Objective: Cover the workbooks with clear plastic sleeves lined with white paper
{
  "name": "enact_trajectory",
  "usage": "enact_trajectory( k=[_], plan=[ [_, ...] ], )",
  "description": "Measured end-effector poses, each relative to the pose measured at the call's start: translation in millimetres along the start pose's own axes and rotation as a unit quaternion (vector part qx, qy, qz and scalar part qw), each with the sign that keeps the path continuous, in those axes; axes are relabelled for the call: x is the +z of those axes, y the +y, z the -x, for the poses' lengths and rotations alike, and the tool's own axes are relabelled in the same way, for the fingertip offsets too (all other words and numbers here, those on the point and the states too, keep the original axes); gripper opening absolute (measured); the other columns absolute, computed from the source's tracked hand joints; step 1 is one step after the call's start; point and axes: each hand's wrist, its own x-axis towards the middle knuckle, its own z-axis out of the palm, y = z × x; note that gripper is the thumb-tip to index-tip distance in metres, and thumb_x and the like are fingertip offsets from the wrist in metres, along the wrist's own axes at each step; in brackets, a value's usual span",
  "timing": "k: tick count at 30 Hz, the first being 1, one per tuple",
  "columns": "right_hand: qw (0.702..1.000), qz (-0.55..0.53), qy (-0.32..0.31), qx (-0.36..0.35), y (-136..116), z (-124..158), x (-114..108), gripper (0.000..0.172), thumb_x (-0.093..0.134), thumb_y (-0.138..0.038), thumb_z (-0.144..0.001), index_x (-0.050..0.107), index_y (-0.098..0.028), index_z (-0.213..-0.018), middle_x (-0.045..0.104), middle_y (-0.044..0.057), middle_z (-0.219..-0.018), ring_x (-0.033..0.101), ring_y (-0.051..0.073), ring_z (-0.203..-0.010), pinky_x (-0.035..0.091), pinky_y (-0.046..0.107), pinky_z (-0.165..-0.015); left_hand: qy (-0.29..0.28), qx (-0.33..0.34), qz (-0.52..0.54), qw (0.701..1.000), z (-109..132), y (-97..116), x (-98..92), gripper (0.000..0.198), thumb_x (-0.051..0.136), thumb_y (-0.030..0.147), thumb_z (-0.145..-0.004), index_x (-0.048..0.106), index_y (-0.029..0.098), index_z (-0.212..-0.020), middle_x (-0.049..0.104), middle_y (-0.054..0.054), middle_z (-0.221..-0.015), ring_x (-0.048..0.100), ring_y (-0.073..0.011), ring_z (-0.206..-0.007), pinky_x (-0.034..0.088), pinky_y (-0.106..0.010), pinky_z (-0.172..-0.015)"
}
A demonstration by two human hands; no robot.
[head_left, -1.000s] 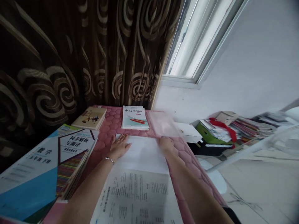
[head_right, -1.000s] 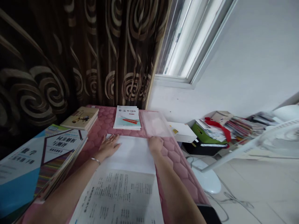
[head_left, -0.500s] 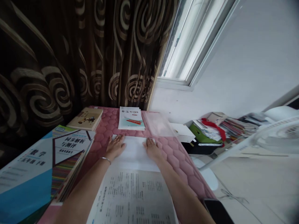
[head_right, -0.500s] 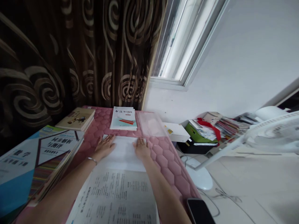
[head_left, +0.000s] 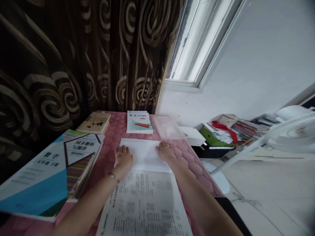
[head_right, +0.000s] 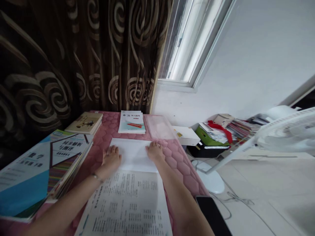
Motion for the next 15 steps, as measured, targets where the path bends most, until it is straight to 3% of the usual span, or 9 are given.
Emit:
enact_trajectory(
  k=[1, 3, 5, 7, 9, 11, 13, 15],
  plan=[
    [1.0, 0.005, -0.002, 0.0, -3.0, -0.9, -1.9, 0.051, 0.033, -0.036, -0.098, 0.047, -0.008, -0.138, 0.039, 0.023, -0.148, 0.035, 0.034, -0.136, 0.025, 0.053, -0.109, -0.009, 0.044, 0.004, 0.999, 24.5, 5.0, 3.0, 0.05, 0.035, 0.027, -0.093, 0.046, 0.013, -0.14, 0.037, -0.018, -0.151, 0.034, -0.0322, -0.139, 0.023, -0.058, -0.112],
    [1.0, 0.011, -0.008, -0.008, -10.8, -4.8, -6.3, 0.047, 0.037, -0.031, -0.097, 0.052, -0.006, -0.133, 0.044, 0.026, -0.143, 0.038, 0.037, -0.133, 0.028, 0.053, -0.106, 0.0, 0.213, 0.023, 0.977, 79.2, 13.8, 17.3, 0.051, 0.04, 0.034, -0.093, 0.046, 0.016, -0.14, 0.04, -0.015, -0.151, 0.037, -0.0297, -0.138, 0.029, -0.051, -0.112],
    [0.999, 0.01, -0.013, -0.036, -20.8, -11.4, -11.4, 0.042, 0.04, -0.024, -0.095, 0.054, -0.008, -0.132, 0.046, 0.023, -0.142, 0.038, 0.034, -0.134, 0.03, 0.049, -0.106, 0.069, 0.357, 0.025, 0.931, 130.4, 19.7, 39.7, 0.051, 0.047, 0.041, -0.091, 0.049, 0.02, -0.137, 0.044, -0.012, -0.148, 0.044, -0.0301, -0.134, 0.036, -0.049, -0.109],
    [0.997, 0.003, -0.019, -0.074, -32.1, -19.7, -16.1, 0.043, 0.041, -0.019, -0.095, 0.05, -0.013, -0.136, 0.043, 0.017, -0.146, 0.036, 0.028, -0.136, 0.031, 0.043, -0.108, 0.167, 0.459, 0.001, 0.873, 166.1, 22.4, 62.9, 0.037, 0.05, 0.032, -0.092, 0.054, 0.025, -0.129, 0.056, -0.006, -0.139, 0.055, -0.0259, -0.124, 0.045, -0.043, -0.1],
    [0.995, -0.004, -0.029, -0.1, -43.7, -28.0, -19.3, 0.043, 0.044, -0.022, -0.096, 0.046, -0.018, -0.139, 0.043, 0.012, -0.147, 0.039, 0.025, -0.134, 0.034, 0.042, -0.107, 0.25, 0.471, -0.012, 0.846, 182.0, 23.6, 80.6, 0.028, 0.05, 0.026, -0.093, 0.059, 0.026, -0.12, 0.064, -0.003, -0.129, 0.062, -0.0227, -0.114, 0.051, -0.038, -0.092],
    [0.994, -0.008, -0.039, -0.105, -53.6, -35.0, -20.9, 0.042, 0.049, -0.031, -0.096, 0.048, -0.02, -0.136, 0.046, 0.01, -0.144, 0.045, 0.025, -0.128, 0.037, 0.047, -0.105, 0.286, 0.462, -0.011, 0.839, 183.5, 25.3, 91.2, 0.022, 0.05, 0.026, -0.093, 0.062, 0.025, -0.112, 0.07, 0.0, -0.119, 0.067, -0.0208, -0.105, 0.054, -0.034, -0.085],
    [0.994, -0.009, -0.041, -0.101, -60.4, -39.9, -21.7, 0.042, 0.051, -0.036, -0.095, 0.051, -0.019, -0.133, 0.047, 0.012, -0.142, 0.047, 0.028, -0.126, 0.038, 0.052, -0.103, 0.278, 0.46, 0.0, 0.843, 181.1, 28.6, 97.8, 0.019, 0.052, 0.027, -0.092, 0.064, 0.025, -0.106, 0.074, 0.001, -0.108, 0.07, -0.0201, -0.095, 0.057, -0.032, -0.077],
    [0.994, -0.01, -0.038, -0.099, -63.1, -42.7, -22.6, 0.042, 0.05, -0.035, -0.094, 0.052, -0.017, -0.132, 0.046, 0.015, -0.142, 0.042, 0.031, -0.131, 0.035, 0.053, -0.103, 0.245, 0.428, 0.014, 0.87, 183.0, 33.4, 103.8, 0.02, 0.055, 0.026, -0.088, 0.066, 0.023, -0.105, 0.076, -0.003, -0.097, 0.072, -0.0214, -0.083, 0.058, -0.031, -0.065]
  ],
)
